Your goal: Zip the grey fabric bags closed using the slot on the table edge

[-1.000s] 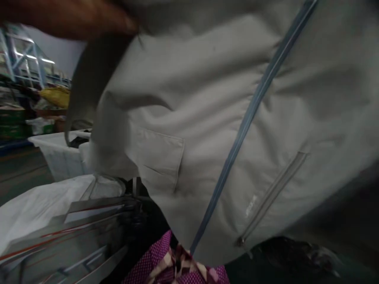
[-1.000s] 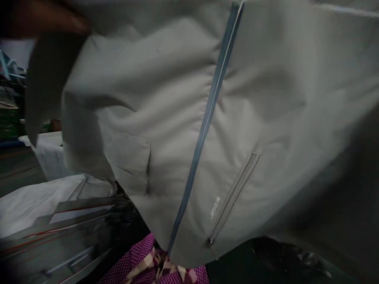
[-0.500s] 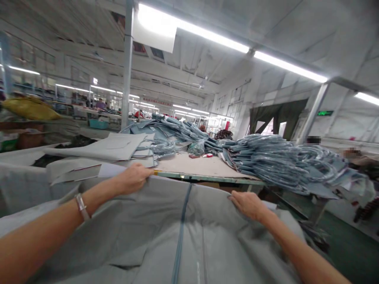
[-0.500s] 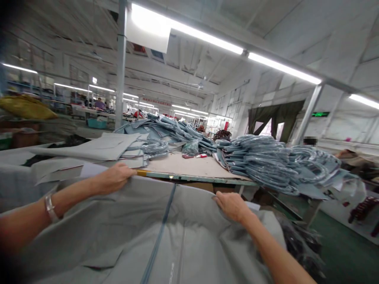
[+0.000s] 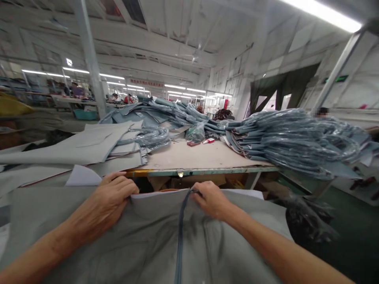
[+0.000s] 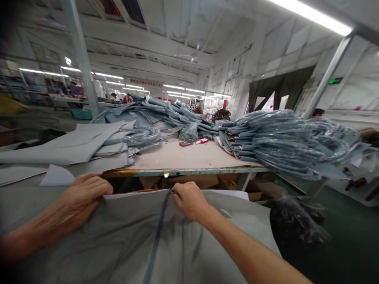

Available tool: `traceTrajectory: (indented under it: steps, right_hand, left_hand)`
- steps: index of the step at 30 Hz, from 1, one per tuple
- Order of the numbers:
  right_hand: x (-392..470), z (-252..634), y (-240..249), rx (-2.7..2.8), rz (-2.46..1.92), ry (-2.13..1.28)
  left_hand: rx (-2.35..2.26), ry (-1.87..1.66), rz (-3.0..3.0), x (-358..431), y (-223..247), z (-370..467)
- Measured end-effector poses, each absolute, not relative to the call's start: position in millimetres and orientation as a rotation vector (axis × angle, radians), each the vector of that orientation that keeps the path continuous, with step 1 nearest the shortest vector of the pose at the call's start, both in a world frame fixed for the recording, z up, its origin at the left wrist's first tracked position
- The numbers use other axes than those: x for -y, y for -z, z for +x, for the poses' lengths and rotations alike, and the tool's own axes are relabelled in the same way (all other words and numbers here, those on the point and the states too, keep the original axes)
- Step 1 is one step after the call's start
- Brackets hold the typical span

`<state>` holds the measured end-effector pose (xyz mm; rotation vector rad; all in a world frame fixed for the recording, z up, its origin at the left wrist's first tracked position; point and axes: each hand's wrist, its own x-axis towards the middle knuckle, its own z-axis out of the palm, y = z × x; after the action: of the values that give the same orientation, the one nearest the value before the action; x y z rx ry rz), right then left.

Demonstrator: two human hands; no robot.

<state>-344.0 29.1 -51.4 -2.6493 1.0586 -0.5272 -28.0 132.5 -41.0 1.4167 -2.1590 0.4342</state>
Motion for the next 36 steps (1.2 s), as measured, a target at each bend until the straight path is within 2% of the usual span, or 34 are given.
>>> traceTrajectory:
  steps: [6,12,17,22,28,32,36]
  right_hand:
    - [-35,-346,53,-0.780,-2.599,0.780]
    - [-30,-359,48,-0.695,-2.450,0.691]
    - [-17,-361,59,-0.825,-2.361,0.752]
    - [-22,-356,69,-0.989,-2.493,0.774]
    - [-26,-348,80,-0.953,-2.427,0.756]
    - [-15,-338,89,-0.941,-2.276,0.840]
    - [0,-332,99,-0.905,-1.887,0.729]
  left_hand:
    - [2.181,-0.301,1.371,-120,40,-94]
    - [2.183,-0.085,1.261,-86,65,-140]
    - [2.225,0.363,1.142,-68,81,-132]
    - [2.007,0.884,1.216,-58,88,-122]
    - [1.557,1.449,1.169,-52,107,-117]
    - [1.274,1.621,1.080,-46,123,-117]
    - [1.089,1.751,1.016,-42,126,-119]
